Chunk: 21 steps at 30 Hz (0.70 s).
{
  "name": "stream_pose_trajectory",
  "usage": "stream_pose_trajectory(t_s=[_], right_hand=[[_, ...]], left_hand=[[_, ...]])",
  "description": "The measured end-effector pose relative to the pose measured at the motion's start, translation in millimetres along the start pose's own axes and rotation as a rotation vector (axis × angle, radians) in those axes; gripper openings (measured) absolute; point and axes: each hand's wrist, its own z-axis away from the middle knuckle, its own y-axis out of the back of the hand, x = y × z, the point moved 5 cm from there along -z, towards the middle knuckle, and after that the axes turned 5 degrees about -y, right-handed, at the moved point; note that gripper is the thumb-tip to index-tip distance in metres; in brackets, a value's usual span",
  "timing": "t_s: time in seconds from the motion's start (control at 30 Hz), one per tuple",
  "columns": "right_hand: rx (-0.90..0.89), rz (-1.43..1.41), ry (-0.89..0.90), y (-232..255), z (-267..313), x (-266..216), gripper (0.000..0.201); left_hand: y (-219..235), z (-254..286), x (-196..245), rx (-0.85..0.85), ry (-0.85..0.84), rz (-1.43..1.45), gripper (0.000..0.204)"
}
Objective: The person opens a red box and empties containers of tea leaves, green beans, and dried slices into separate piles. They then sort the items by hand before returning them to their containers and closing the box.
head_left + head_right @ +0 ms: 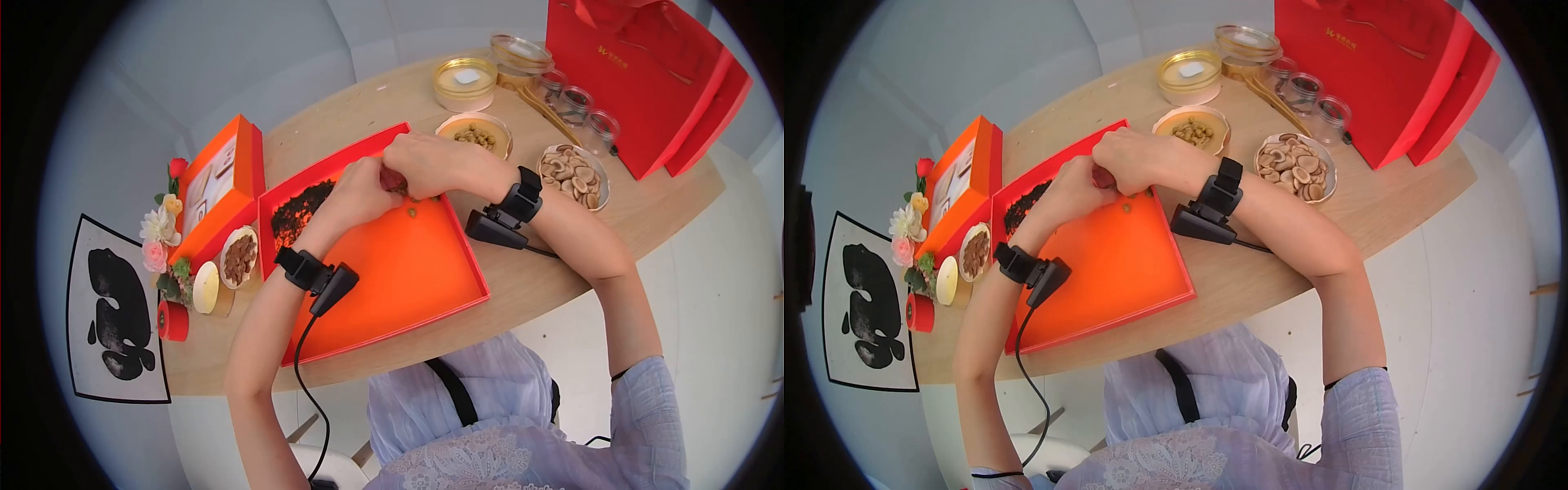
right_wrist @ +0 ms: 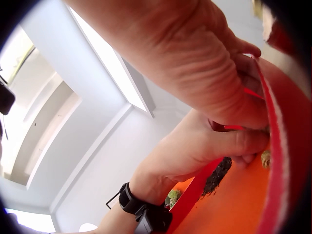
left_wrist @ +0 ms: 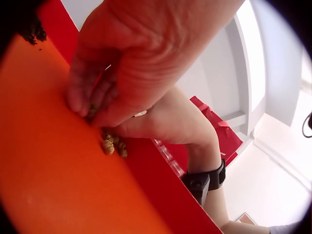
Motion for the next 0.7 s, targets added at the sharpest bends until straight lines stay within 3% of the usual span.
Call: stream_pose_trajectory(t_s=[0.27,0.33,0.47,0.53,0.6,0.7], right_hand=[[0.076,-0.032,0.005,20,3,3,0.019],[-0.057,-0.01,-0.037,15,6,-2,0.02],[-0.133,-0.022,-0.086,-2,4,0,0.021],[-0.019,0.062,0.026,-7,1,0,0.022],[0.026,0.093,0.046,-16,-1,4,0.017],[0.041,0.163,0.04,-10,4,-6,0.007]], left_hand=[[-2,-4,-16,-0.069,0.036,-0.012,0.028],[-1,-4,-11,-0.072,0.017,-0.014,0.028],[0,-1,-6,-0.092,0.019,-0.067,0.028],[8,1,-1,-0.061,-0.017,-0.066,0.027],[19,2,1,-0.139,0.052,-0.141,0.025],[43,-8,-4,-0.092,0.062,-0.049,0.017]])
